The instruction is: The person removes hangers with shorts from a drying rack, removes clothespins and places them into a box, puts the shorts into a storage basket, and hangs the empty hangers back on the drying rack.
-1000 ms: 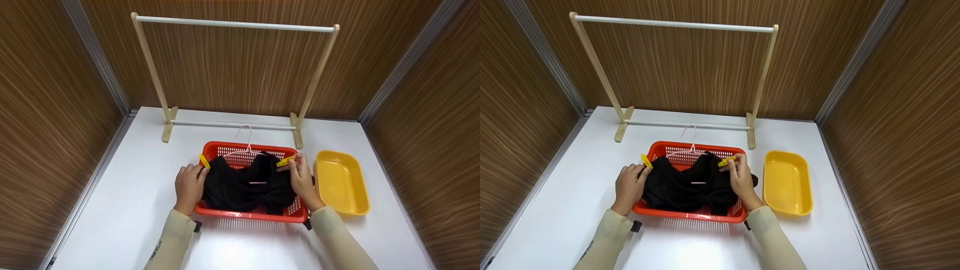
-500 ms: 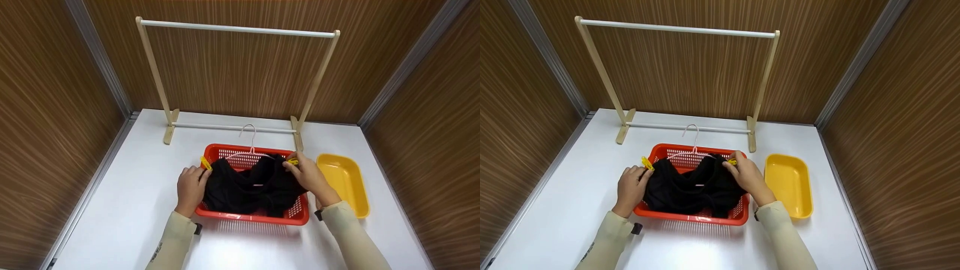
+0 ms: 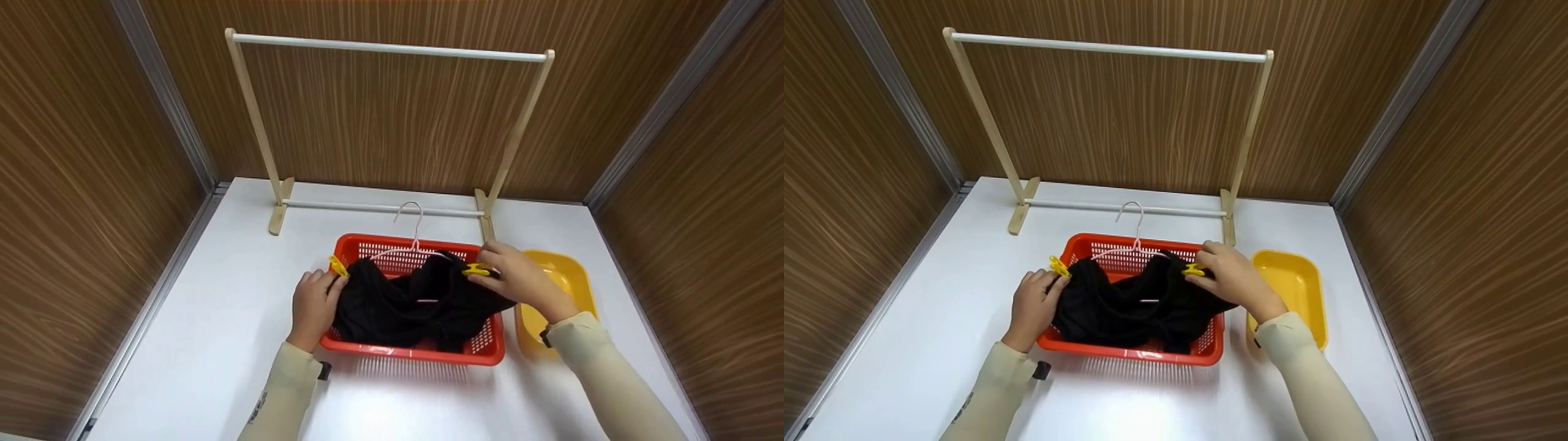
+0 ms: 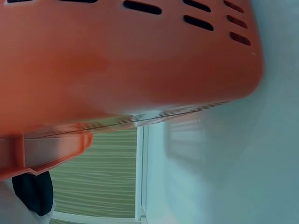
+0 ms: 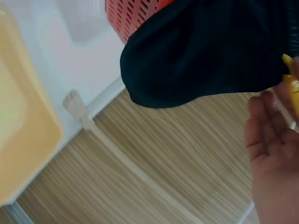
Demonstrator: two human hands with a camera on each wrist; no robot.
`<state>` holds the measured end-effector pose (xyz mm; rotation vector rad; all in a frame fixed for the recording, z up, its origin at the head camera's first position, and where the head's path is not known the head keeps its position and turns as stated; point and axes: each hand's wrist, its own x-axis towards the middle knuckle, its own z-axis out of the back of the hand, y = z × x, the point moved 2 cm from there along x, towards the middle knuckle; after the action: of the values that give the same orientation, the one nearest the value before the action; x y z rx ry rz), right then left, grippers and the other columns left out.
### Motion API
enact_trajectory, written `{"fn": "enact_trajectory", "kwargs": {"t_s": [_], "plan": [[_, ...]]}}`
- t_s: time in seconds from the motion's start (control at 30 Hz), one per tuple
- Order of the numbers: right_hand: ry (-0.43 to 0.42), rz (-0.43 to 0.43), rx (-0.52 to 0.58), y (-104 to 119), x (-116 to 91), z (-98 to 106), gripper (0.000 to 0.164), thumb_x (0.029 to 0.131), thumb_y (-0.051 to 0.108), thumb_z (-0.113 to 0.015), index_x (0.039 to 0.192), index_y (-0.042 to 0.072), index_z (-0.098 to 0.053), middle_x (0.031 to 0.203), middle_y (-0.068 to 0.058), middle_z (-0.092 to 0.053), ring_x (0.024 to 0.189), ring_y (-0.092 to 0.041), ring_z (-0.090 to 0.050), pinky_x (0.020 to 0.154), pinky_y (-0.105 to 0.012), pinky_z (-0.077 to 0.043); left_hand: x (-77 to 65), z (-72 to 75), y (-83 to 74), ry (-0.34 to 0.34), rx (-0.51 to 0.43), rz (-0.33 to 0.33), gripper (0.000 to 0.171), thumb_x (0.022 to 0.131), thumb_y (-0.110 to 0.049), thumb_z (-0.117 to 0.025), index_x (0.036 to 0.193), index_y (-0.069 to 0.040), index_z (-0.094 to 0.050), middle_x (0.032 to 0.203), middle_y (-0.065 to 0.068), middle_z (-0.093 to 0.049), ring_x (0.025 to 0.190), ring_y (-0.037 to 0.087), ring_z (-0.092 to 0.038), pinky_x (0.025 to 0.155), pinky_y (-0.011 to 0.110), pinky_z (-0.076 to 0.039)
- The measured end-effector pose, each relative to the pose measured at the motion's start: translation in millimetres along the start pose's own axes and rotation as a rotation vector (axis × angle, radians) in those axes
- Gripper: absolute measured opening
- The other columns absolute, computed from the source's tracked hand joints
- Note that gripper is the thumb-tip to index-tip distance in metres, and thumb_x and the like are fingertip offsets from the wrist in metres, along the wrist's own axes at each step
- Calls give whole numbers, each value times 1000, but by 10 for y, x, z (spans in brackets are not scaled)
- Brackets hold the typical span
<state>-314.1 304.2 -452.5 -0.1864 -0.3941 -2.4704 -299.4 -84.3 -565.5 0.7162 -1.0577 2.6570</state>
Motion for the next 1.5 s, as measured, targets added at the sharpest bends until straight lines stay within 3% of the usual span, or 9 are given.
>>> {"fn": "enact_trajectory", "kwargs": {"t_s": [0.13, 0.3, 0.5, 0.67, 0.83, 1.03, 1.2, 1.33, 1.5], "plan": [[-48, -33, 142, -5, 7, -57, 26, 97, 38, -73, 105, 14, -67, 92, 2, -59, 85, -17, -55, 77, -38, -51, 18, -14, 0, 8, -3, -1, 26, 102, -33, -67, 91, -10, -73, 71, 2, -52, 70, 24, -48, 65, 34, -35], [-101, -109, 258, -42, -29, -181, 15, 103, 28, -65, 99, 14, -64, 84, 5, -61, 78, -15, -59, 74, -40, -53, 20, -22, -13, 7, 13, -11, 25, 101, -33, -69, 89, -11, -72, 70, 2, -53, 69, 24, -49, 64, 34, -37], [-222, -32, 232, -73, -58, -258, 7, 100, 16, -68, 104, 11, -66, 101, -3, -64, 88, -19, -61, 81, -43, -55, 18, -10, -45, 23, 14, -3, 26, 101, -34, -68, 89, -11, -72, 70, 2, -54, 70, 24, -50, 64, 34, -37], [-231, -59, 197, -77, -78, -359, 7, 103, 18, -64, 108, 14, -64, 85, 1, -65, 71, -16, -58, 66, -38, -52, 63, -11, -58, 52, 24, -6, 29, 102, -37, -66, 92, -11, -73, 70, 2, -52, 70, 23, -49, 65, 34, -37], [-290, -100, 193, -71, -170, -616, 12, 102, 17, -67, 111, 10, -63, 84, -3, -66, 69, -19, -59, 66, -41, -53, 62, -19, -49, 81, 57, -11, 31, 102, -39, -66, 88, -11, -71, 69, 2, -52, 69, 24, -48, 65, 33, -37], [-457, 26, 59, -35, -204, -749, 29, 88, 15, -83, 111, 6, -68, 100, -8, -69, 90, -25, -64, 83, -46, -55, 40, -33, -38, 100, 61, 1, 31, 102, -39, -65, 88, -12, -71, 71, 2, -53, 70, 23, -48, 65, 34, -37], [-540, 96, 27, -32, -221, -770, 33, 84, 13, -87, 110, 3, -70, 102, -8, -70, 94, -28, -63, 86, -44, -51, 29, -32, -39, 92, 60, -4, 32, 102, -39, -66, 86, -11, -70, 71, 3, -55, 70, 24, -49, 65, 35, -39], [-561, 115, 79, -46, -237, -788, 31, 84, 9, -85, 111, 2, -70, 102, -8, -70, 93, -27, -62, 85, -39, -49, 25, -31, -44, 87, 57, -14, 32, 101, -39, -66, 84, -12, -69, 71, 3, -56, 69, 25, -49, 65, 36, -40], [-479, 105, 106, -34, -211, -775, 34, 84, 1, -81, 115, 1, -66, 114, -12, -68, 104, -29, -64, 94, -43, -53, 41, -32, -36, 92, 60, 1, 33, 102, -39, -66, 82, -12, -68, 70, 2, -53, 69, 23, -48, 65, 35, -38]]}}
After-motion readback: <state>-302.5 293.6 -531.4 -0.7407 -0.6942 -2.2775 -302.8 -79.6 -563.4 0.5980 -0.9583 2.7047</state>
